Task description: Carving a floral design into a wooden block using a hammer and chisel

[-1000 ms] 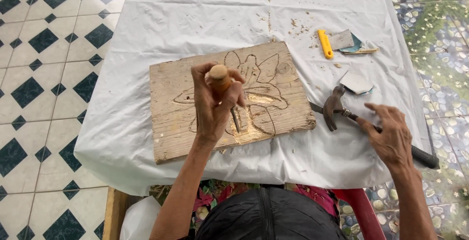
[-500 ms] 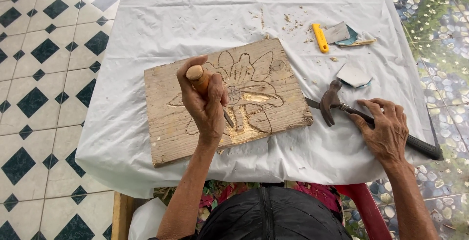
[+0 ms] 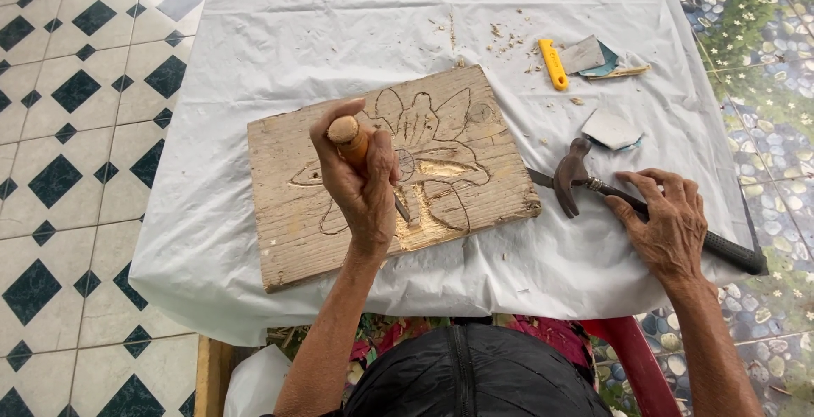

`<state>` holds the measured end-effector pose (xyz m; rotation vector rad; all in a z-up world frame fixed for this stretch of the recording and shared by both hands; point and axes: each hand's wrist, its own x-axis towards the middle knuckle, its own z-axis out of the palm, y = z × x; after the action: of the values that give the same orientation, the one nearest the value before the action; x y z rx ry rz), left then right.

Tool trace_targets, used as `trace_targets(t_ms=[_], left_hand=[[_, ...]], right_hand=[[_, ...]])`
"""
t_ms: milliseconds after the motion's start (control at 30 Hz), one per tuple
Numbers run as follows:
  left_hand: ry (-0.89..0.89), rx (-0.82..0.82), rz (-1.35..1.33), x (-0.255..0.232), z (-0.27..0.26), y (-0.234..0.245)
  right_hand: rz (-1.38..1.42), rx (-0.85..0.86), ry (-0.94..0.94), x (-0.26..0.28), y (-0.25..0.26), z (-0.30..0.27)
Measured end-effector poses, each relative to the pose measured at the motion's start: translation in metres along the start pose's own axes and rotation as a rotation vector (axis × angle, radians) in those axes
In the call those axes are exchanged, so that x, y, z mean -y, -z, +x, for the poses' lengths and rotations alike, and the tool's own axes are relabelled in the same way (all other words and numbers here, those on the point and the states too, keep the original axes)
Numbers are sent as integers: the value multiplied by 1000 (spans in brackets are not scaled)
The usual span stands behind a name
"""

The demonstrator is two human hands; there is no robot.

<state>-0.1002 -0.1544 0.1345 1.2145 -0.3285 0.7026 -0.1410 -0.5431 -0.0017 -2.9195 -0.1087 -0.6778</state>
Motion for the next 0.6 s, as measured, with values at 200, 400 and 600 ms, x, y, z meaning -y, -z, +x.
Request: trace_targets(t_ms=[200, 400, 600], left_hand=[[-105, -42, -14, 7, -3, -3], [82, 48, 21, 13, -9, -2], [159, 200, -77, 8, 5, 2]], right_hand=[[9, 19, -24, 4, 4, 1], [95, 30, 0, 2, 7, 1], [132, 35, -20, 0, 4, 0]])
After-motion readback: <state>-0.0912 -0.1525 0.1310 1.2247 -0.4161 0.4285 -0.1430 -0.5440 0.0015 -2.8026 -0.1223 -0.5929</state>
